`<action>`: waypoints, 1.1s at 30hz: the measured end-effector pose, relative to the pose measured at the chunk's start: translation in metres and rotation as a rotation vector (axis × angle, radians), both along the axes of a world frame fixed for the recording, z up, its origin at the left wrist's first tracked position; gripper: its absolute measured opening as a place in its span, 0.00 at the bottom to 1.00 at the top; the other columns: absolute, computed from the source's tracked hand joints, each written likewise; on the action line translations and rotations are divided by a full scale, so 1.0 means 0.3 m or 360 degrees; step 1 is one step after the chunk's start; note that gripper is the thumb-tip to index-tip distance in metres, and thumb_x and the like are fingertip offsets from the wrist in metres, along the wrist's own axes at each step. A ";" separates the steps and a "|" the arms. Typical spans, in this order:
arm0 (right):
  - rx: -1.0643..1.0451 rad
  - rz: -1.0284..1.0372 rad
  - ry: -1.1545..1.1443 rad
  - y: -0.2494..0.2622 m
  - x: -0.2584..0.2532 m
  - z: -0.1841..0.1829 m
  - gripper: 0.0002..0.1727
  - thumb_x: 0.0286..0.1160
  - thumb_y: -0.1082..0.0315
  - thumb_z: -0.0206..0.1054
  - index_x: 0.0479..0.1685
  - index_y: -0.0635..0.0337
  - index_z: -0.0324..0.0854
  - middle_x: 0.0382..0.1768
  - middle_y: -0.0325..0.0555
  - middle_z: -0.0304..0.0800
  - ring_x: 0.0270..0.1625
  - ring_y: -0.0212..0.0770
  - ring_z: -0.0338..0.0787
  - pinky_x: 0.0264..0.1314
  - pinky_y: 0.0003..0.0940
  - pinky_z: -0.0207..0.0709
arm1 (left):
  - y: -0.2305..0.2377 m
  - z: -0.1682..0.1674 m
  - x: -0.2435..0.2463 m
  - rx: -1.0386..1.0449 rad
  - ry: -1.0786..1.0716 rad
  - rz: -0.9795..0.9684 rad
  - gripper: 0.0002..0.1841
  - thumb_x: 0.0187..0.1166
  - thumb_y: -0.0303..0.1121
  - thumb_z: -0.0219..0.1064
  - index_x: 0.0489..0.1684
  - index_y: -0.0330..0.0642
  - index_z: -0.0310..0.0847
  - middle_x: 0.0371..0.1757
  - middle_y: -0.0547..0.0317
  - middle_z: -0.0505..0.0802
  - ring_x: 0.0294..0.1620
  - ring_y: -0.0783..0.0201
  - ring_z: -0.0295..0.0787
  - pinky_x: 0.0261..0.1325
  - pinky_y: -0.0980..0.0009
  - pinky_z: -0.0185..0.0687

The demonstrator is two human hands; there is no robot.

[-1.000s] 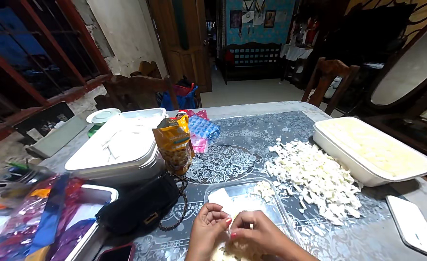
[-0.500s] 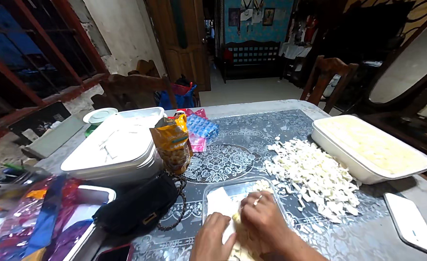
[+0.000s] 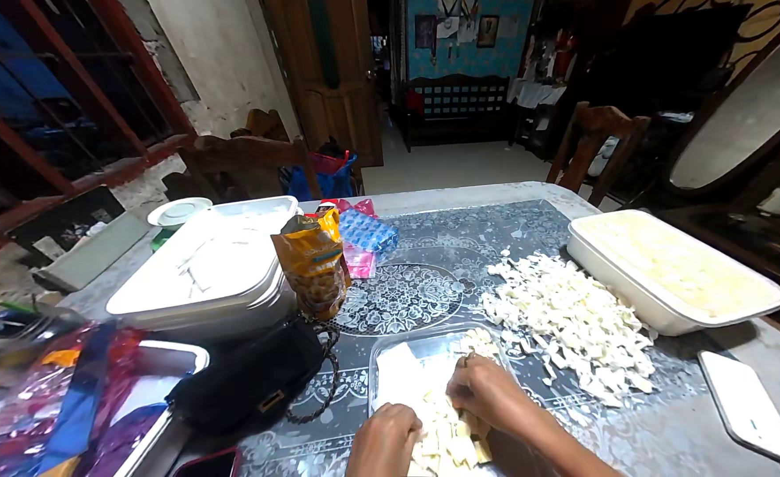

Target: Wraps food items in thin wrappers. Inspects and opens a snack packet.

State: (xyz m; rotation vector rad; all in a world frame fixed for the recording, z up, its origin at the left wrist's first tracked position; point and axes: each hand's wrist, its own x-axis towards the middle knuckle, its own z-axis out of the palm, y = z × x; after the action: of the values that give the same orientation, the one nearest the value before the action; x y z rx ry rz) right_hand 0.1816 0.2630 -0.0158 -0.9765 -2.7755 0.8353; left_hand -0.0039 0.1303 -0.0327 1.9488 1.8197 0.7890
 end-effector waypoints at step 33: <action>0.0296 0.0248 0.0993 -0.086 -0.061 -0.078 0.10 0.70 0.64 0.75 0.39 0.64 0.89 0.46 0.56 0.93 0.57 0.55 0.91 0.62 0.47 0.82 | 0.042 0.015 -0.007 -0.0242 -0.1785 0.0295 0.03 0.73 0.21 0.69 0.36 0.38 0.83 0.32 0.63 0.93 0.31 0.72 0.91 0.40 0.73 0.90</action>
State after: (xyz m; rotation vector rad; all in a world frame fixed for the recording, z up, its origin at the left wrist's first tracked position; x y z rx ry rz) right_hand 0.1633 0.2373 -0.0391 -0.3791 -2.3414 0.7229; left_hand -0.0059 0.1431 -0.0281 0.8679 1.2629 1.3672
